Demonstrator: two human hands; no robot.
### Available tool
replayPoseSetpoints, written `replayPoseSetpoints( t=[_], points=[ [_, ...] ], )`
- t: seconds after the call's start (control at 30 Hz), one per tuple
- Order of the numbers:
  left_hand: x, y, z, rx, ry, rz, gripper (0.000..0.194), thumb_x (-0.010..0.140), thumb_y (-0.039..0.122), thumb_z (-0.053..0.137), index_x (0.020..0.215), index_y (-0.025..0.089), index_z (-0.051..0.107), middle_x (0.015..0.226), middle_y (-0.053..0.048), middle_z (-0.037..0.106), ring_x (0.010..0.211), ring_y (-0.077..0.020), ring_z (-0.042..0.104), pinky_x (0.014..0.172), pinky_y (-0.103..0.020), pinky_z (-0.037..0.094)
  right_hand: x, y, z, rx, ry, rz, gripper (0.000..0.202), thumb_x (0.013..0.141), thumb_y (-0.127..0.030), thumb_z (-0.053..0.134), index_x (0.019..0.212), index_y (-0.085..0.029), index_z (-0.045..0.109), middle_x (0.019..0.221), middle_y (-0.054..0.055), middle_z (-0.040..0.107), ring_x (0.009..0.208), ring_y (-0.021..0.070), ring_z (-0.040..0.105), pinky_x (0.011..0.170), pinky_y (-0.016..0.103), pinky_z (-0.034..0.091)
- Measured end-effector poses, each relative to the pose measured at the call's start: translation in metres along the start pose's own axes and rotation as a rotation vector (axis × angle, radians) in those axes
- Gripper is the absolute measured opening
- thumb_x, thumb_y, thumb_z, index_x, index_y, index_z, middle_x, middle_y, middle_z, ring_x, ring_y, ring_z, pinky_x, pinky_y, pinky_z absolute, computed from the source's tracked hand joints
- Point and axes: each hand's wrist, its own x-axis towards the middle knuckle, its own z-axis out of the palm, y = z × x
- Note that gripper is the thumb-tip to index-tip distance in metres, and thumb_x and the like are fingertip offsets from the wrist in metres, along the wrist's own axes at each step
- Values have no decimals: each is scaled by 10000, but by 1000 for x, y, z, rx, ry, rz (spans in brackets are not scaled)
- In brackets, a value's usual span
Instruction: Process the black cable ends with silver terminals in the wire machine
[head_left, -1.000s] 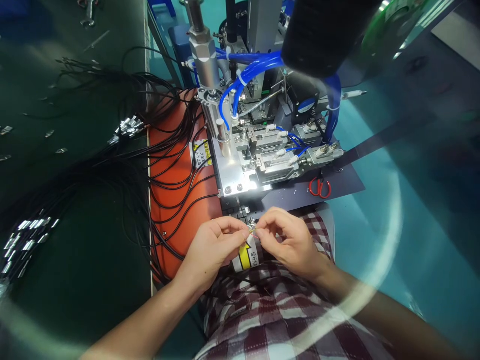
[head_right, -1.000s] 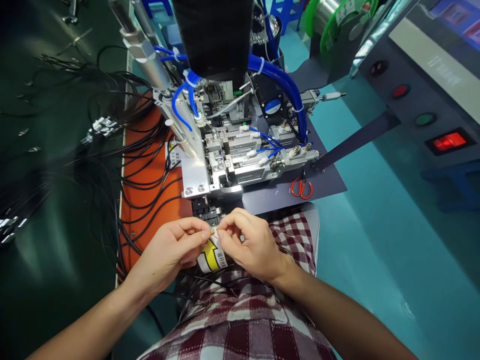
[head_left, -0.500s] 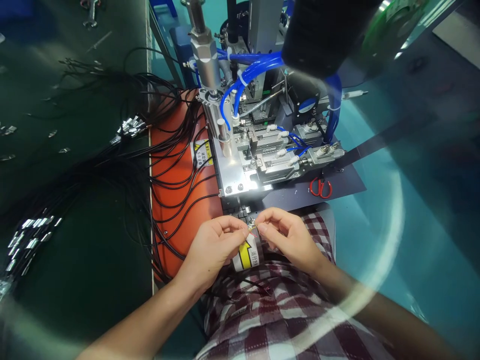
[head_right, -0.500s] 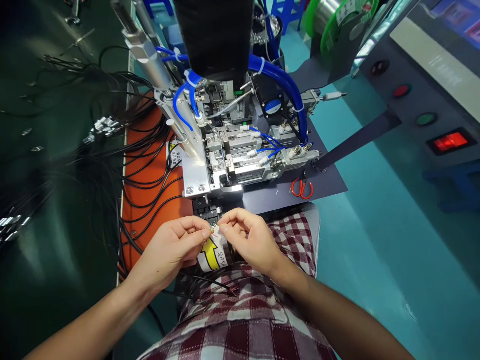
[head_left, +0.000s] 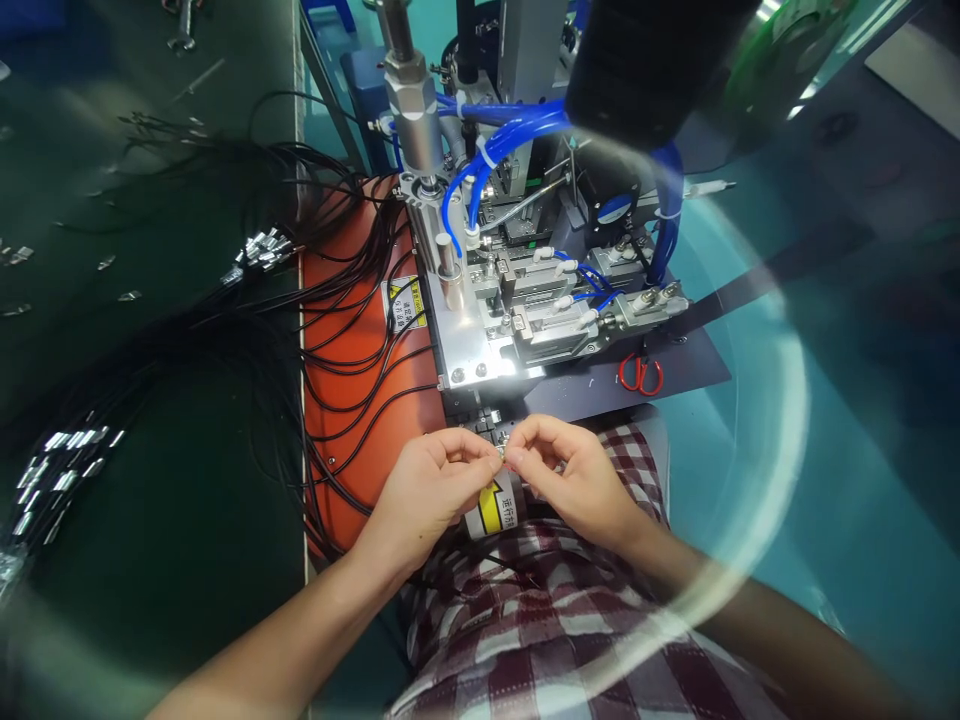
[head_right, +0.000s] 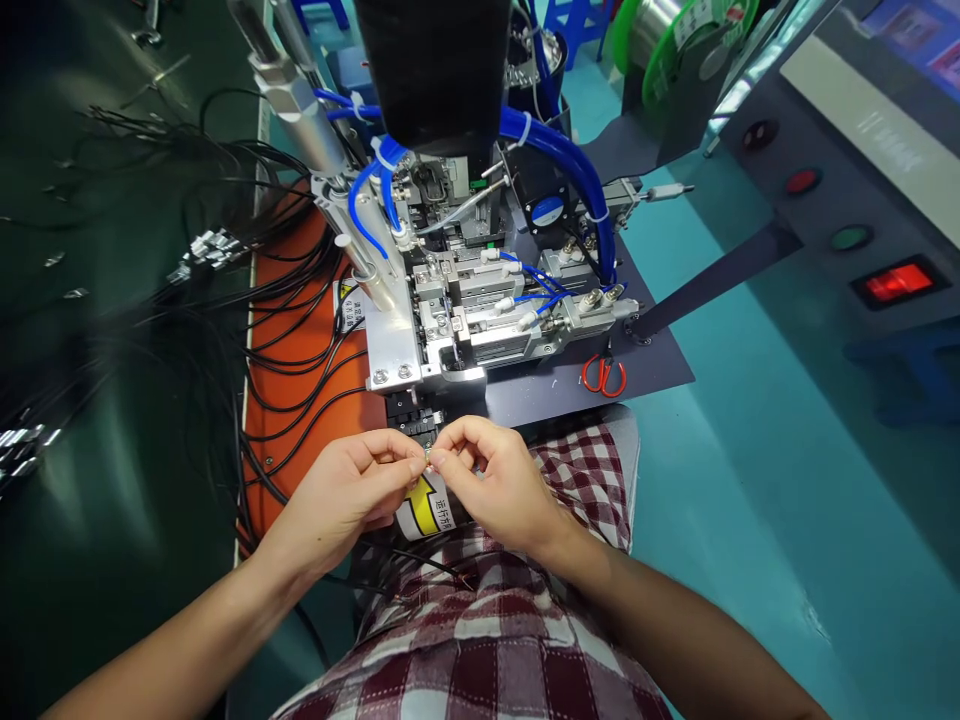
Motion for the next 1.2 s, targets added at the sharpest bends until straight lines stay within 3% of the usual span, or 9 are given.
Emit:
replayPoseSetpoints(
  t=[0.27, 0.4, 0.6, 0.93, 1.2],
  points=[
    [-1, 0, 0, 39, 3, 15, 222, 702, 324, 709, 694, 132, 598, 458, 89, 391, 388, -14, 239, 368, -154, 147, 2, -6, -4, 6, -23, 41, 98, 801, -263, 616, 832, -172, 631, 632, -23, 556, 537, 105, 491, 497, 235, 368],
    [-1, 0, 0, 41, 7, 14, 234, 693, 341, 716, 694, 137, 602, 459, 88, 390, 387, -18, 240, 367, -159, 142, 3, -7, -2, 44, -32, 53, 101, 797, -257, 608, 738, -175, 593, 616, -27, 533, 521, 97, 455, 484, 230, 350],
    [-1, -1, 0, 33, 12, 17, 202, 694, 313, 707, 688, 135, 610, 440, 90, 388, 381, -16, 236, 369, -155, 155, 2, -1, 0, 237, -86, 165, 222, 811, -366, 604, 714, -174, 550, 495, -68, 431, 443, 77, 376, 442, 217, 298],
    [-2, -1, 0, 35, 0, 19, 164, 727, 262, 681, 692, 120, 608, 464, 84, 406, 398, -9, 254, 377, -139, 176, 5, -6, -12, 241, -80, 178, 209, 783, -373, 617, 770, -165, 617, 692, -4, 602, 483, 84, 468, 475, 232, 362],
    [-1, -1, -1, 40, -5, 21, 149, 745, 248, 673, 722, 114, 610, 479, 85, 411, 400, -7, 253, 375, -131, 180, 4, -6, -9, 195, -109, 197, 155, 764, -305, 642, 734, -157, 602, 622, -25, 539, 501, 85, 466, 481, 222, 370]
  ],
)
